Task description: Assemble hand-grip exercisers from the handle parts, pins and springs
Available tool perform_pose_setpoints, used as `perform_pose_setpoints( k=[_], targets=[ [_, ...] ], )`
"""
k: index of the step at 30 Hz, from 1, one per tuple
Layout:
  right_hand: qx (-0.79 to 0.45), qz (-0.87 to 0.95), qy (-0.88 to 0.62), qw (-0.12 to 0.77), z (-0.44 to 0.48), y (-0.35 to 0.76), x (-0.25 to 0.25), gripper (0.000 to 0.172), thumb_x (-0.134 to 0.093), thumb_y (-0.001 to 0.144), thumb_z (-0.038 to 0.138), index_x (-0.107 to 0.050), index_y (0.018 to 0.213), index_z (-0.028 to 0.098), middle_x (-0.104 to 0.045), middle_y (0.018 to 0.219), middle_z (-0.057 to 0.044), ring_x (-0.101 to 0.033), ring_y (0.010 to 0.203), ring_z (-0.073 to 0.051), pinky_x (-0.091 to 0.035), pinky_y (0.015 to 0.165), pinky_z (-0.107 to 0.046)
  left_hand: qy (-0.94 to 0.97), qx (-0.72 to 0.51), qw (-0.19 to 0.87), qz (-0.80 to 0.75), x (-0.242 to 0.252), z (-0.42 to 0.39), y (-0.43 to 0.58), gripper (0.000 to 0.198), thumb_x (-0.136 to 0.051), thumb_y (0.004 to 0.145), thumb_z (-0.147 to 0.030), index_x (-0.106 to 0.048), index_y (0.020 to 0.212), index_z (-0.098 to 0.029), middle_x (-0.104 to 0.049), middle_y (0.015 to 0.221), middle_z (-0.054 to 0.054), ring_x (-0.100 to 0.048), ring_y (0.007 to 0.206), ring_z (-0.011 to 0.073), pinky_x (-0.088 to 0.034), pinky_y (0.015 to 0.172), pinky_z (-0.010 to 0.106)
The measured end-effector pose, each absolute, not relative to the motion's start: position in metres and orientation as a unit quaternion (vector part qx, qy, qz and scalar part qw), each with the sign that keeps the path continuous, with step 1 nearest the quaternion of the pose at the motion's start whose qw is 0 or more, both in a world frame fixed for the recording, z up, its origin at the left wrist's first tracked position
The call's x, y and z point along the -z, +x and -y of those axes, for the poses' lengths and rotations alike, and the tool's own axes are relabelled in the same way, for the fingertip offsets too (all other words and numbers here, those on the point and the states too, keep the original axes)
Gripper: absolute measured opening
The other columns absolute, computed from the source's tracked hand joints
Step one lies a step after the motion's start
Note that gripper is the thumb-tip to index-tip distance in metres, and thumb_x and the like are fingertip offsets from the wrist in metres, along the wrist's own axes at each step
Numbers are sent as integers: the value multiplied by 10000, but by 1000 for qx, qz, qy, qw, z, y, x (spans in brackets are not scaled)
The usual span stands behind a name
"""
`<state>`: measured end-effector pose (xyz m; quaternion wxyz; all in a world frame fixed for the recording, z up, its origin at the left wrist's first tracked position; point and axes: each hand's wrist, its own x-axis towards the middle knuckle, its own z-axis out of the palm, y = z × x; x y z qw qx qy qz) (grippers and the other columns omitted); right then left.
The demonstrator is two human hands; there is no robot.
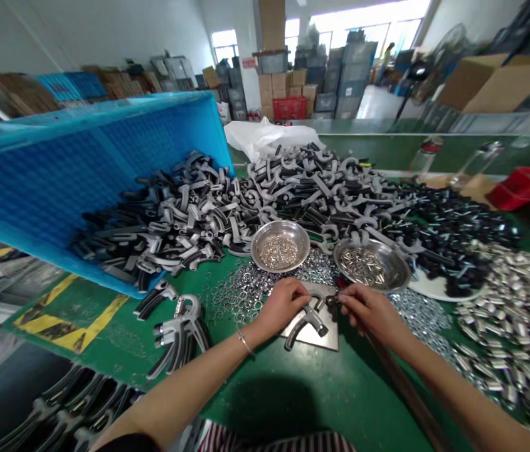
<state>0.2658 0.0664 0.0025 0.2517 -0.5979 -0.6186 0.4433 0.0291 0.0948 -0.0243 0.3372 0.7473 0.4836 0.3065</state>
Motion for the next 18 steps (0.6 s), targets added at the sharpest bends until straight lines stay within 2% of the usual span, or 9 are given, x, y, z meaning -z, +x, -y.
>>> perform_pose_setpoints(
  k=[3,6,11,15,18],
  targets=[
    [-355,684,-605,198,-77,249,17,259,-419,967,437,-551,882,231,-679,631,44,-545,375,-116,-416,427,-232,766,-287,292,-496,34,-91,31,111,-686,854,-231,-667,762,-173,-664,873,35,-594,910,201,-429,875,341],
    [-297,708,-616,177,-88,246,25,262,-420,977,411,-571,862,231,-677,610,39,-572,410,-130,-423,481,-242,773,-284,272,-498,36,-90,33,112,-687,857,-225,-653,765,-171,-653,882,32,-584,917,200,-423,867,338],
    [-201,735,-633,134,-90,242,28,253,-472,979,375,-594,817,224,-708,658,-7,-689,659,-187,-429,620,-256,804,-260,208,-493,37,-85,30,126,-657,891,-278,-639,813,-181,-644,928,38,-574,962,213,-427,889,349],
    [-117,750,-645,91,-85,232,34,231,-475,991,354,-608,911,183,-731,749,-90,-703,695,-233,-378,582,-269,871,-200,95,-438,35,-83,33,161,-537,961,-275,-645,919,-163,-644,981,75,-566,1002,240,-404,954,397],
    [-78,768,-632,60,-80,227,36,265,-454,1003,354,-620,940,156,-735,792,-139,-709,706,-261,-355,557,-276,909,-152,37,-386,31,-83,33,217,-460,986,-226,-651,923,-142,-644,946,85,-572,962,244,-403,954,407]
  ],
)
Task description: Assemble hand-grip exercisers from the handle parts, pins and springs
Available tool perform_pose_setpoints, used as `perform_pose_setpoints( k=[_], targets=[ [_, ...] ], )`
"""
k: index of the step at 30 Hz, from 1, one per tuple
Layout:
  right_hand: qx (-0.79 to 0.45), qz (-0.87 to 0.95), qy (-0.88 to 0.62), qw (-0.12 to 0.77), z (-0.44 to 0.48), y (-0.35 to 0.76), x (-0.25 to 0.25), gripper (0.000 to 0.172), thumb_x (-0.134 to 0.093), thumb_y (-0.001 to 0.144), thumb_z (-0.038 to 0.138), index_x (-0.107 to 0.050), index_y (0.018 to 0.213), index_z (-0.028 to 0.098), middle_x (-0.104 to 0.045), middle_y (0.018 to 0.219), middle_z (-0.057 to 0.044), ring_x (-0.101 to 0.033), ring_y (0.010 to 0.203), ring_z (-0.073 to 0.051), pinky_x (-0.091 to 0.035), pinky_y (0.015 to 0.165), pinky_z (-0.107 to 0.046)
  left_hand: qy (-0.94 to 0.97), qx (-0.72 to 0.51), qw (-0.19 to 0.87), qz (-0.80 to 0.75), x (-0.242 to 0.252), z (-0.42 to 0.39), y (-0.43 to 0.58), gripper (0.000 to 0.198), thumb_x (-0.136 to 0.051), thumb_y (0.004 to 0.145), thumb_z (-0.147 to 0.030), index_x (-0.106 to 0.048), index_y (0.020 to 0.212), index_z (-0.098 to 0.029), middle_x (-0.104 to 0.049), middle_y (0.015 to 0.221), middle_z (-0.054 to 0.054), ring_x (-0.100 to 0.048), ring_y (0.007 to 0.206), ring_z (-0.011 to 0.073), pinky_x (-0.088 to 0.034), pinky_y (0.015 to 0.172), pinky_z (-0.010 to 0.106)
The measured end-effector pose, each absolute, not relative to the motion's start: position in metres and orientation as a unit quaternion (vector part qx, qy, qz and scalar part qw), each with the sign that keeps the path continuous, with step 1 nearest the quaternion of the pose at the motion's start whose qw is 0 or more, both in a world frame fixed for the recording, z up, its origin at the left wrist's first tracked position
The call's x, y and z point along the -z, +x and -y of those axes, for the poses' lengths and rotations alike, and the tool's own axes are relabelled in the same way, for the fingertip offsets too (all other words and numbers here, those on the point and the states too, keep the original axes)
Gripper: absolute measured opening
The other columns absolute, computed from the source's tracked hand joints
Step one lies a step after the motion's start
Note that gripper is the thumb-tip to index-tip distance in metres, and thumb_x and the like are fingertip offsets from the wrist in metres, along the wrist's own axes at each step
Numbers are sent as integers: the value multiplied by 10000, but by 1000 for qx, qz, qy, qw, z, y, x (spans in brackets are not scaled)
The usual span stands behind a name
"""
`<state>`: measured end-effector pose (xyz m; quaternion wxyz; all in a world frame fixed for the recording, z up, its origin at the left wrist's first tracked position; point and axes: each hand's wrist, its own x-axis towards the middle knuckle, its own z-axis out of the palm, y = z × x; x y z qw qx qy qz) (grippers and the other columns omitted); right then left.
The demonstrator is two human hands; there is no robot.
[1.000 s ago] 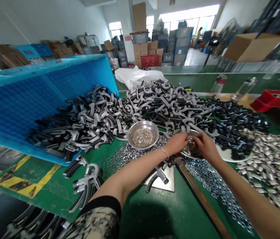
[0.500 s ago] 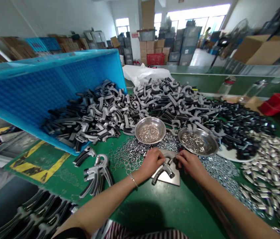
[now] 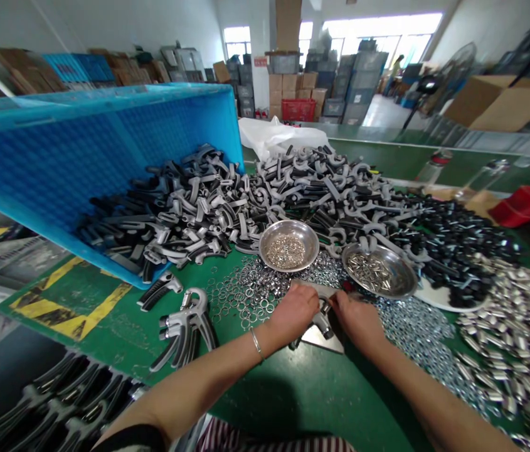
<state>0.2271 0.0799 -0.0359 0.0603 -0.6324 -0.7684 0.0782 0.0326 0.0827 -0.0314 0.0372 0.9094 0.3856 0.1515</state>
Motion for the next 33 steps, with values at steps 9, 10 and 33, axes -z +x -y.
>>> perform_pose_setpoints(
  k=[9,10,33],
  targets=[
    [3,751,-660,22,-33,286,21,304,-542,927,472,-607,963,177,-707,942,-160,-675,898,-319,-467,666,-345,924,-95,15,-371,25,-51,20,372,-432,1012,-304,-496,1338,-138,-582,1343,120,-511,1215,262,-376,1004,425],
    [-19,745,-666,4,-26,293,22,302,-528,923,477,-605,863,192,-701,877,-150,-673,849,-316,-463,654,-352,921,-90,17,-379,25,-48,21,363,-418,1013,-271,-492,1342,-136,-587,1336,118,-514,1215,258,-380,998,423],
    [-313,726,-606,93,-21,255,-19,351,-398,958,493,-611,876,226,-719,784,-96,-681,733,-260,-484,655,-336,816,-186,176,-518,40,-47,32,995,-657,829,-303,-2,1550,-99,-562,1313,188,-510,1222,334,-342,1090,535]
  ],
)
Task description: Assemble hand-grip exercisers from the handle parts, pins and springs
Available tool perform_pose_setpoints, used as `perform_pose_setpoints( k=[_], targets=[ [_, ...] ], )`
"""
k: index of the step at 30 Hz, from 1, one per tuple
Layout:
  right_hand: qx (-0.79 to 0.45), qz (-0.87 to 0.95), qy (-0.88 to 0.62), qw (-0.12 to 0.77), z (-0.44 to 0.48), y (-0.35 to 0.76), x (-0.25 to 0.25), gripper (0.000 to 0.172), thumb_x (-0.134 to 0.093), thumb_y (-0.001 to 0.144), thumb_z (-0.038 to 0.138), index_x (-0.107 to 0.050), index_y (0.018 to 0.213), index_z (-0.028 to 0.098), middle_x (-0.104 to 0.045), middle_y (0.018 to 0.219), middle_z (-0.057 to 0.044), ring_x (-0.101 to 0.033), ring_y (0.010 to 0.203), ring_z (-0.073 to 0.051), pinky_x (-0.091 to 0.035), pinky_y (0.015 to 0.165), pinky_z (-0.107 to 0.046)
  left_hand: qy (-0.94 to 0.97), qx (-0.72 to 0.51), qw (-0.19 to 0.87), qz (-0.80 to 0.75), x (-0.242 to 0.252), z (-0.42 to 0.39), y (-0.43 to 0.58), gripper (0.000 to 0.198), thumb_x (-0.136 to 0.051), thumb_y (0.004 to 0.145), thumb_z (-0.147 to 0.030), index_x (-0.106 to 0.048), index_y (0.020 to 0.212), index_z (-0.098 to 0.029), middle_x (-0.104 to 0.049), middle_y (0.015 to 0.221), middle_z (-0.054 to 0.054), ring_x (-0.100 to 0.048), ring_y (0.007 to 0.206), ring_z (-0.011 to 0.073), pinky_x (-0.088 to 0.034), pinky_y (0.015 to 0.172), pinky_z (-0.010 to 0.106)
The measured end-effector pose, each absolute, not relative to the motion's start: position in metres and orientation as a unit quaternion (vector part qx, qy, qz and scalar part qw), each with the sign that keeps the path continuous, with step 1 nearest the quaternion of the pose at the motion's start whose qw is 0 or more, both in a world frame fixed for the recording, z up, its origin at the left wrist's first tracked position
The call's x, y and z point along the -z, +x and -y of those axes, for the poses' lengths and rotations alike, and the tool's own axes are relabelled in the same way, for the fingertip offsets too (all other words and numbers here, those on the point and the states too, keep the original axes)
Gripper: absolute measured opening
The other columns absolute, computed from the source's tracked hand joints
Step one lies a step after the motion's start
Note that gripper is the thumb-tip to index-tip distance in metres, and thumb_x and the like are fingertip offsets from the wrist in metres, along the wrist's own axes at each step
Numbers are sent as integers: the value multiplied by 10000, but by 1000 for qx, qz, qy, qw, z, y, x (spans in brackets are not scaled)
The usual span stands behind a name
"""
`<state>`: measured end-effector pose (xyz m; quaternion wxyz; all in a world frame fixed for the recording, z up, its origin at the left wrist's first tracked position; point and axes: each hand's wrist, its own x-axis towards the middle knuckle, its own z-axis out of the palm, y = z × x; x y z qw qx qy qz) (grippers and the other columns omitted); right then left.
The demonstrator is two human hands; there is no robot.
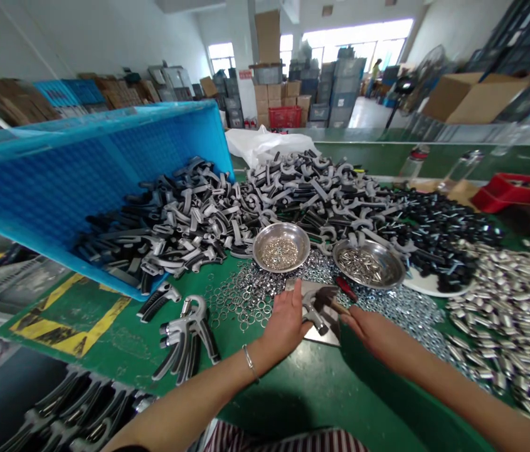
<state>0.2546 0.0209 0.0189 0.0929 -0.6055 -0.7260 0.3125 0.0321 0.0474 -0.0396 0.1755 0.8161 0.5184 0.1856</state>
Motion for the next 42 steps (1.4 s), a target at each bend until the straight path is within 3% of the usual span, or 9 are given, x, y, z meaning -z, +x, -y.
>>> perform_pose_setpoints(
  k=[6,11,14,19,23,26,30,34,42],
  targets=[
    [-511,558,-650,78,5,300,0,584,-226,961,656,-617,899,228,-615,587,-3,-541,400,-182,-423,399,-293,797,-192,281,-499,18,-65,22,842,-630,837,-361,-208,1529,-135,-675,1132,131,-630,1054,295,-481,963,460],
    [-151,729,-660,96,-18,323,11,406,-358,989,481,-625,857,205,-689,897,-119,-673,846,-271,-506,799,-398,773,-225,324,-498,1,-84,8,539,-596,876,-350,-461,1369,-177,-658,1164,110,-635,1041,240,-504,927,391],
    [-22,744,-666,39,-47,298,13,316,-375,1013,375,-613,964,172,-657,988,-134,-680,821,-252,-502,681,-346,810,-202,233,-499,6,-73,8,301,-589,887,-311,-602,1148,-163,-634,1147,114,-575,1113,261,-452,1000,428],
    [66,726,-684,-12,-61,252,25,272,-401,1018,304,-618,965,149,-636,985,-159,-683,840,-278,-450,532,-301,819,-167,178,-519,25,-40,30,595,-704,777,-533,-559,1221,-163,-597,1221,134,-523,1152,332,-418,1008,494],
    [68,731,-679,-15,-50,257,33,209,-412,1009,253,-600,1024,164,-646,1020,-168,-663,936,-303,-472,551,-307,807,-159,151,-548,29,-39,39,452,-656,811,-357,-567,1198,-141,-590,1219,142,-519,1150,323,-398,1023,479],
    [43,731,-681,26,-44,271,19,222,-424,1008,304,-570,1105,167,-678,969,-141,-675,904,-292,-517,647,-350,810,-154,169,-539,26,-46,28,349,-615,851,-334,-584,1144,-146,-604,1161,129,-531,1127,303,-406,1011,461],
    [-92,689,-662,280,-43,267,-20,348,-525,946,442,-559,1182,189,-691,1066,-141,-682,925,-283,-525,842,-417,808,-167,197,-530,25,-46,14,322,-610,883,-393,-572,1122,-180,-591,1143,103,-531,1111,279,-404,1007,452],
    [-369,571,-586,441,-53,235,-29,303,-556,917,519,-570,1038,241,-721,980,-84,-696,700,-219,-578,693,-373,797,-182,208,-537,29,-42,15,418,-654,856,-416,-546,1185,-182,-566,1197,106,-495,1150,292,-393,1014,461],
    [-433,509,-611,425,-68,204,26,380,-425,934,646,-458,946,268,-759,836,-116,-632,475,-228,-525,460,-377,793,-180,246,-528,30,-54,17,348,-670,828,-372,-580,1113,-194,-579,1152,83,-506,1119,282,-393,1002,444]
  ],
)
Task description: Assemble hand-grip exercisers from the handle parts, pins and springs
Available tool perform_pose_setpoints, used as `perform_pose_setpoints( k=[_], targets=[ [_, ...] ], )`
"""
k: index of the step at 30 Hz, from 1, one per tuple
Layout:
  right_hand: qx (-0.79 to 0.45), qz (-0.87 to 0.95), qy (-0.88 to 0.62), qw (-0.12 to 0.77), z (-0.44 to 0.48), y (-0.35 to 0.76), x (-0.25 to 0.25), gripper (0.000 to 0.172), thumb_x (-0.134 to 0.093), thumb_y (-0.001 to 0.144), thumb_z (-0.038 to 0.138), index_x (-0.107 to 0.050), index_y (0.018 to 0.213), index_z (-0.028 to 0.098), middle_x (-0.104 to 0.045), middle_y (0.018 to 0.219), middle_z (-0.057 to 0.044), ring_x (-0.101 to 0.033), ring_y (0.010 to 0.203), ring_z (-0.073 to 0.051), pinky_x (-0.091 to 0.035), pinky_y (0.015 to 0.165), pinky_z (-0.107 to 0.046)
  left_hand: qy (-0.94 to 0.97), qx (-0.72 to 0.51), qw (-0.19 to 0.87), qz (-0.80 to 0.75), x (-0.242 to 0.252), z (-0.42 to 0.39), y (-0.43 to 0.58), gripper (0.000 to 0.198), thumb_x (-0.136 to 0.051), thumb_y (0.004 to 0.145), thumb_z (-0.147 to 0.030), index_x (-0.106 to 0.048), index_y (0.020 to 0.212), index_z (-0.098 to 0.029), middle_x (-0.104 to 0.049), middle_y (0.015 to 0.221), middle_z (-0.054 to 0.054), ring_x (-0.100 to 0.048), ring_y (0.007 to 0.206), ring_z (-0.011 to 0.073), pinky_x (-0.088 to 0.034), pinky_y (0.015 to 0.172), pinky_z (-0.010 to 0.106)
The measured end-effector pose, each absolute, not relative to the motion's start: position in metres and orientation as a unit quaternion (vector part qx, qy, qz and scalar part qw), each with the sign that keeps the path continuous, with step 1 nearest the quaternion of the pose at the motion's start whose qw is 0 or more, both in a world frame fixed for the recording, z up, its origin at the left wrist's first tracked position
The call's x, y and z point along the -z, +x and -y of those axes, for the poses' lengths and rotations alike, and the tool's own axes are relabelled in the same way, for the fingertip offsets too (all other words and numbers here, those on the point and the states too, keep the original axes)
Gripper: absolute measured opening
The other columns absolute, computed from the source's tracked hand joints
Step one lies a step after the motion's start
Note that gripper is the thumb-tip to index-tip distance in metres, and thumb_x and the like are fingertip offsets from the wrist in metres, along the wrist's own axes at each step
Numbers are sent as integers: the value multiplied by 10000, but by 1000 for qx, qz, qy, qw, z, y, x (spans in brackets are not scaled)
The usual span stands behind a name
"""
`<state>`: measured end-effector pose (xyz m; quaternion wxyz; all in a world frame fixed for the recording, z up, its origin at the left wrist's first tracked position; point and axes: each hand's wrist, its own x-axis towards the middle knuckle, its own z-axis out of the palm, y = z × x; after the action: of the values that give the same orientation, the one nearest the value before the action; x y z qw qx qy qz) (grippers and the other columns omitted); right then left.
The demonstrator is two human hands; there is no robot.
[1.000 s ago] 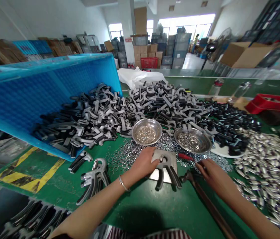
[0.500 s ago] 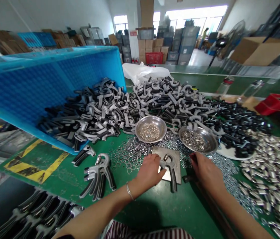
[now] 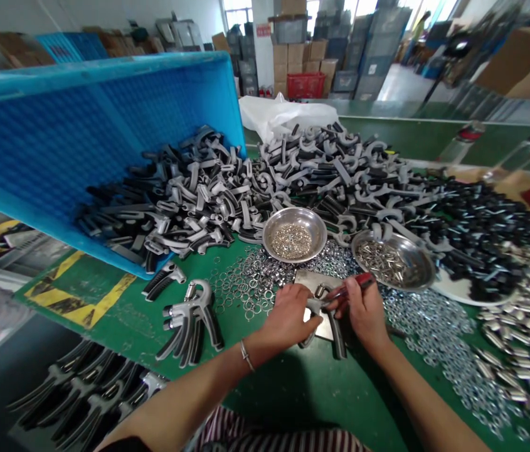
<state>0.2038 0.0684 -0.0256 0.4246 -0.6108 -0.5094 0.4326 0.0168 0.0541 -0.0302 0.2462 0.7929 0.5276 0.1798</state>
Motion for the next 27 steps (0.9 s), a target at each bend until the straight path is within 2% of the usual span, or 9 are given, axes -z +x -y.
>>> perform_pose_setpoints(
  k=[3,9,15,21,23,24,27],
  targets=[
    [-442,497,-614,425,-68,204,29,385,-415,936,651,-455,967,270,-746,769,-98,-635,480,-233,-533,463,-378,793,-181,247,-527,31,-55,16,348,-663,836,-374,-574,1115,-188,-582,1146,80,-502,1111,277,-392,999,440],
    [-440,492,-611,437,-69,199,22,381,-403,943,640,-479,945,266,-752,828,-116,-653,516,-229,-536,484,-370,794,-178,246,-527,31,-53,17,388,-657,848,-395,-556,1154,-178,-584,1159,88,-495,1125,280,-388,998,443],
    [-430,503,-610,435,-67,197,21,336,-406,955,613,-436,918,280,-743,820,-105,-672,545,-247,-547,524,-382,789,-172,249,-534,32,-53,17,419,-677,835,-416,-548,1158,-182,-578,1172,92,-499,1133,287,-394,997,449],
    [-288,626,-629,360,-62,200,26,312,-470,930,560,-471,925,248,-709,807,-109,-699,708,-280,-529,683,-385,789,-168,248,-537,32,-50,18,422,-665,850,-407,-546,1181,-175,-572,1193,99,-492,1140,289,-382,1011,456],
    [-283,646,-619,345,-70,198,21,312,-519,903,557,-470,896,249,-675,716,-70,-674,657,-263,-507,649,-360,787,-166,245,-541,32,-49,20,423,-662,853,-400,-546,1187,-168,-569,1201,105,-487,1143,289,-377,1014,455],
    [-321,642,-604,347,-77,198,17,318,-547,891,559,-466,879,252,-648,649,-37,-644,584,-236,-489,591,-334,785,-165,244,-545,31,-49,21,423,-662,852,-394,-545,1189,-165,-567,1207,107,-485,1146,289,-376,1015,452],
    [-492,596,-529,350,-104,200,6,382,-508,901,628,-471,838,253,-503,456,69,-422,327,-134,-358,380,-257,779,-158,248,-553,28,-49,23,407,-662,850,-368,-555,1181,-158,-565,1210,109,-483,1144,287,-374,1018,440]
  ],
)
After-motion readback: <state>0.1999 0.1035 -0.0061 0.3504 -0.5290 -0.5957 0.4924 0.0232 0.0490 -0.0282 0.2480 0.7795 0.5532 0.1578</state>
